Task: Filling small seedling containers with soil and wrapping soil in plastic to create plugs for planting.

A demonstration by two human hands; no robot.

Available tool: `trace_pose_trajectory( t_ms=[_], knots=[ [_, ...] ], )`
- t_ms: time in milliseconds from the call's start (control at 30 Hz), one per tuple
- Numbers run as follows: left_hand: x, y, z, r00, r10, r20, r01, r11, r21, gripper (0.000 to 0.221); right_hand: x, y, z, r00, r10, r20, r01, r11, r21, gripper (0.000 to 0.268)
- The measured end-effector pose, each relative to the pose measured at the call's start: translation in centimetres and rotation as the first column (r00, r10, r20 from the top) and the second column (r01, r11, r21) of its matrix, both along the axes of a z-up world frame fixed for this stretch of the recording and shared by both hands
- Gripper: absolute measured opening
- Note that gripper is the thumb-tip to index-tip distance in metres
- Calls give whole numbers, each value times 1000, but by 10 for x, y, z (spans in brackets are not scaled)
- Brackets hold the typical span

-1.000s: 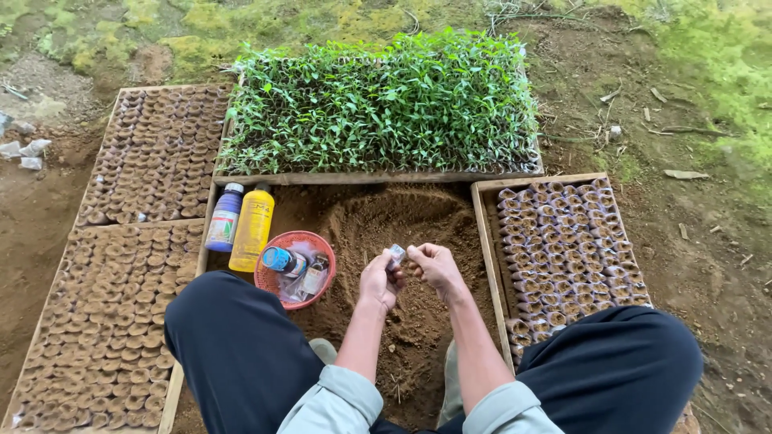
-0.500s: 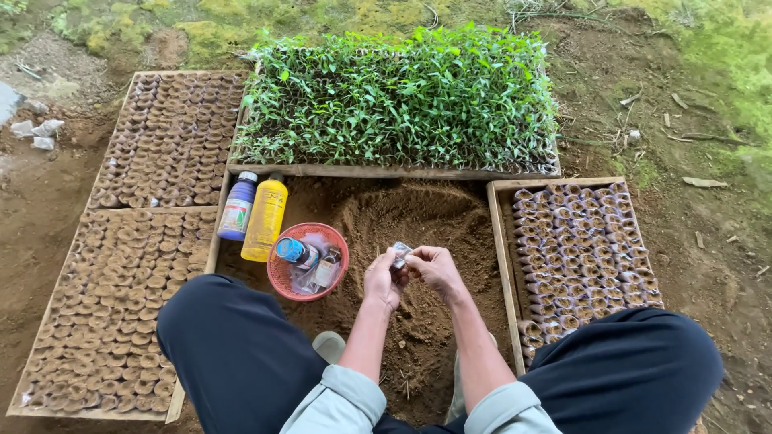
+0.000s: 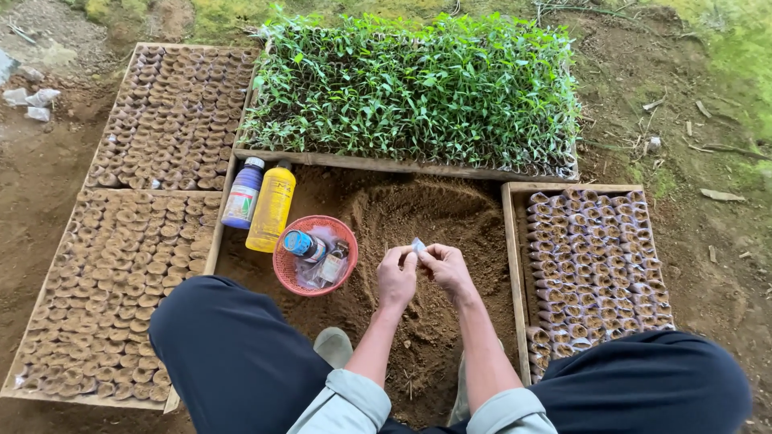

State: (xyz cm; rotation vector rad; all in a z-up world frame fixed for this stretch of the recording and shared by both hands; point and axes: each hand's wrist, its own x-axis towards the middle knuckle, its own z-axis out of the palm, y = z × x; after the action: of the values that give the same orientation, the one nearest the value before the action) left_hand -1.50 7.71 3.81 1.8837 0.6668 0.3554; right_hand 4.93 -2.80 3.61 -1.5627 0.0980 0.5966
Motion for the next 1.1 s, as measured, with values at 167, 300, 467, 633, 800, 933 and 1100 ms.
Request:
trace_pose_trajectory(
  t_ms=[167, 300, 467, 633, 800, 933, 1100],
  knots=[
    [-3, 1, 22, 997, -57, -52, 48, 986, -160, 14, 4, -3, -11, 999, 47, -25, -46, 999, 12, 12],
    [-2, 6, -7, 996, -75, -54, 68, 990, -126, 12, 6, -8, -24, 995, 88, -49, -88, 996, -3, 14],
    [0, 7, -18, 998, -61, 32, 62, 998, -4, 17, 2, -9, -11, 997, 75, -3, -75, 993, -91, 13],
    [-1, 5, -12, 995, -66, 72, 60, 994, 87, 19, 5, -11, -14, 991, 102, 85, -81, 971, -224, 14],
    [-2, 8, -3, 999, 41, 24, -43, 996, 76, 17, -3, -8, -45, 965, 97, 242, 68, 802, -594, 19],
    [12, 31, 8, 992, 125, -20, -124, 990, 73, 18, -37, 8, -79, 816, 230, 530, 217, 728, -650, 19],
    [13, 49, 38, 989, 149, -8, -147, 983, 107, 15, -87, 29, -71, 491, 655, 574, 94, 615, -783, 70]
  ],
)
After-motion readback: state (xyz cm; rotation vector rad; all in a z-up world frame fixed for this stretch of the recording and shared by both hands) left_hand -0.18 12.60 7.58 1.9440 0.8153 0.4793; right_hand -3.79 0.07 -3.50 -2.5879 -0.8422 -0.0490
